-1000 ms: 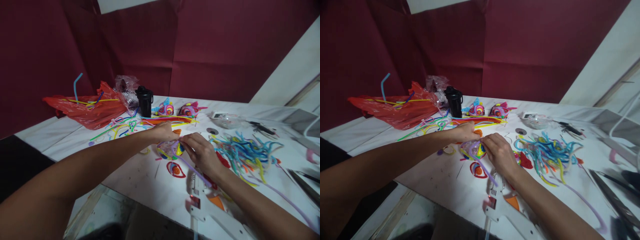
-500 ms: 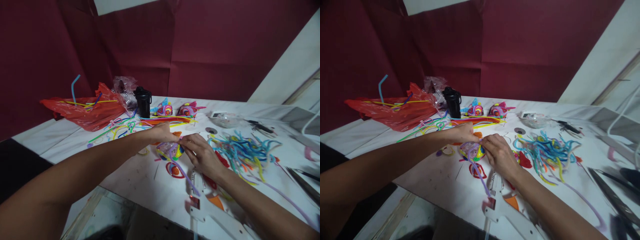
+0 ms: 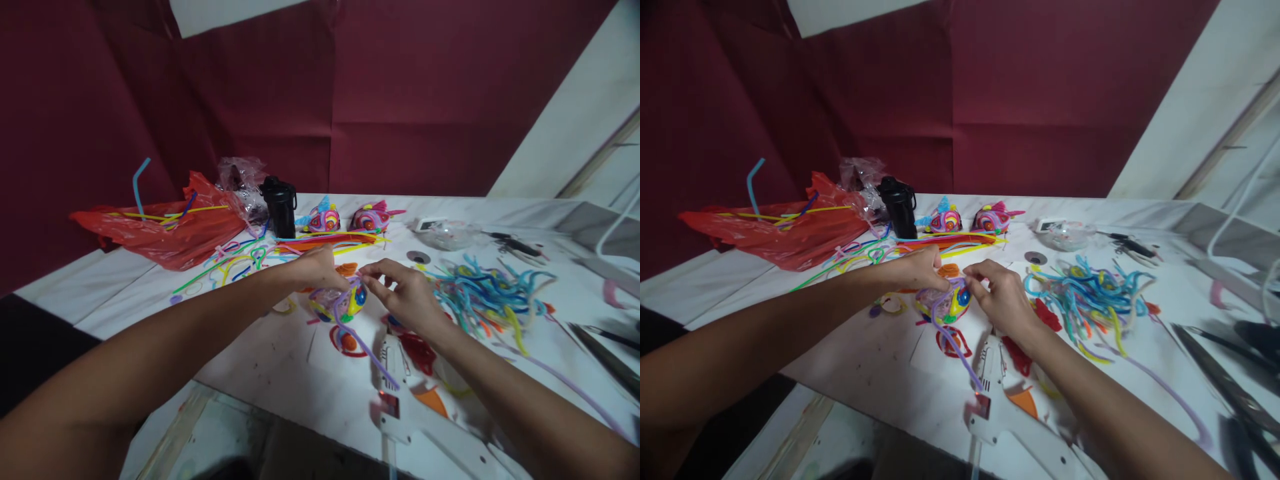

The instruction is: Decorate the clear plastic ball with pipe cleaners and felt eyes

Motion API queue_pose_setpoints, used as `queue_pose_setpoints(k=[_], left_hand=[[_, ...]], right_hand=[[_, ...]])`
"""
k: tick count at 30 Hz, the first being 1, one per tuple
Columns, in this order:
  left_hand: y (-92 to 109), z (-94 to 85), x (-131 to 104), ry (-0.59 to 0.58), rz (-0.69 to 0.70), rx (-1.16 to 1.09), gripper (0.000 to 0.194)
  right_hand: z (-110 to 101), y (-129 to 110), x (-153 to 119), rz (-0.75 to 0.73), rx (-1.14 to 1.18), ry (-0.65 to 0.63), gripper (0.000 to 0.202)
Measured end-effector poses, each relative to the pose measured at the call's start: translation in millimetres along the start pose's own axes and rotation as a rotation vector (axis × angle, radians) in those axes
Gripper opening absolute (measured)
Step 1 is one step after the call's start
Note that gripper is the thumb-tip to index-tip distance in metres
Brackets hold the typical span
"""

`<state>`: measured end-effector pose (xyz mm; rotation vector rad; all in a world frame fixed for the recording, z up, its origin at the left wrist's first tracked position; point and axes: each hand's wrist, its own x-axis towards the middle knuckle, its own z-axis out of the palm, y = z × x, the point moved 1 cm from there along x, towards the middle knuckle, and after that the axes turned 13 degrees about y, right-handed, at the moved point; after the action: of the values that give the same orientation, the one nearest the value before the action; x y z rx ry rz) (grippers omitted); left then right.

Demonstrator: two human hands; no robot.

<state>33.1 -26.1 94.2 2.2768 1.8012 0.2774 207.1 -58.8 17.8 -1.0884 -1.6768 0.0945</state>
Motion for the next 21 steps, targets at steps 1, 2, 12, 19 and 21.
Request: queue_pose_setpoints(k=[1,2,12,19,21], left_hand=[[0,-0.3,0,-0.001,0.003,0.004,0.056],[0,-0.7,0,0.004,0.004,0.007,0.056],[-6,4.9,3,0.012,0.001,-0.058,0.055],[-5,1.9,0,-0.007,-0.006,-0.041,0.054],[-4,1.4,0,-0.006,-0.012,-0.042,0.056]], right_hand=[[2,2,2,0.03,0.008,-0.023,0.012],[3,3,4,0.045,0.017,-0.044,0.012],[3,5,20,-0.122,0.083,-0.237,0.015],[5,7,25,-0.213,0.012,-0.258,0.017],[5,7,26,-0.213,-0.005,-0.263,0.018]])
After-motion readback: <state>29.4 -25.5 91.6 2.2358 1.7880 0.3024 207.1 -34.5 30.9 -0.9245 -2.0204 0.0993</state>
